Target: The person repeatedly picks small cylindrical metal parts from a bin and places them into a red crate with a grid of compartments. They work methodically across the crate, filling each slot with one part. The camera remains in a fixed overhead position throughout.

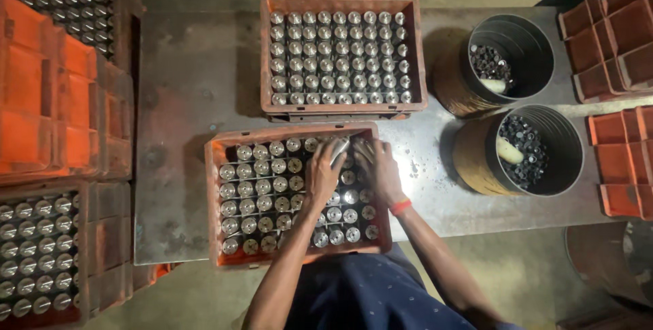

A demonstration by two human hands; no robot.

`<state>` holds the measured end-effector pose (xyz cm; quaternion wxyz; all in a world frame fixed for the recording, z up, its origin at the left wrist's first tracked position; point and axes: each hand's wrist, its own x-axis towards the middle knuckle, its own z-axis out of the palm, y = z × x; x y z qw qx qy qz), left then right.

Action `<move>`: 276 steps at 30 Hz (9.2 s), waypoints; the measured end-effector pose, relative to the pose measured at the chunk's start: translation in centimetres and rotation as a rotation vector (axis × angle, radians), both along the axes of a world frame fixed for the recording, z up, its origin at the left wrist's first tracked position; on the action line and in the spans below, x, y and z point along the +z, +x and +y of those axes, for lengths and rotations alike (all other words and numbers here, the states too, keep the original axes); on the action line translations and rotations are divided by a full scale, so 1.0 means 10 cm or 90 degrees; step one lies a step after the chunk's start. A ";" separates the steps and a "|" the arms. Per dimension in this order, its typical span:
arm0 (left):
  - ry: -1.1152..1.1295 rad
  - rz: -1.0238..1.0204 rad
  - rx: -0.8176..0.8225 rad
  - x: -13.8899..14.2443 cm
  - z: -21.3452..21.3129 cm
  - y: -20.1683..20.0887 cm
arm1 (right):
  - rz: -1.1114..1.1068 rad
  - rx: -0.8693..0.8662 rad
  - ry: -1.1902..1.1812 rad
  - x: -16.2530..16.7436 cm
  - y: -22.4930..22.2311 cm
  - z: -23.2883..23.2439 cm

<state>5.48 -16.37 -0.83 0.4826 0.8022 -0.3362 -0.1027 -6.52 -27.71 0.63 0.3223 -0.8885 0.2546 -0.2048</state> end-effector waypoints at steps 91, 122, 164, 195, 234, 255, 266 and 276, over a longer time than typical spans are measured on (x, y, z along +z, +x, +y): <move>0.359 -0.151 0.451 -0.69 1.76 -1.05 | 0.013 -0.091 0.421 0.62 -0.09 -3.50; -0.811 1.184 0.196 -0.81 2.32 -0.79 | 0.048 0.135 0.345 0.17 0.66 2.72; -1.305 1.065 0.186 -0.80 2.18 -0.28 | -0.059 0.460 -0.107 0.15 0.93 2.64; -0.839 1.002 0.334 -0.57 3.62 0.10 | 0.005 0.571 0.190 -0.11 1.07 2.64; -0.761 1.011 0.277 -0.61 3.28 0.42 | 0.160 0.338 0.091 -0.27 1.63 2.44; -0.541 0.907 0.398 -0.24 2.99 0.54 | 0.093 0.194 0.379 -0.10 1.66 2.31; -0.548 0.879 0.320 -0.17 2.93 0.61 | 0.242 0.167 0.305 -0.18 1.84 2.28; -0.616 0.989 0.284 -0.54 2.73 0.54 | 0.028 0.161 0.602 -0.04 1.69 2.33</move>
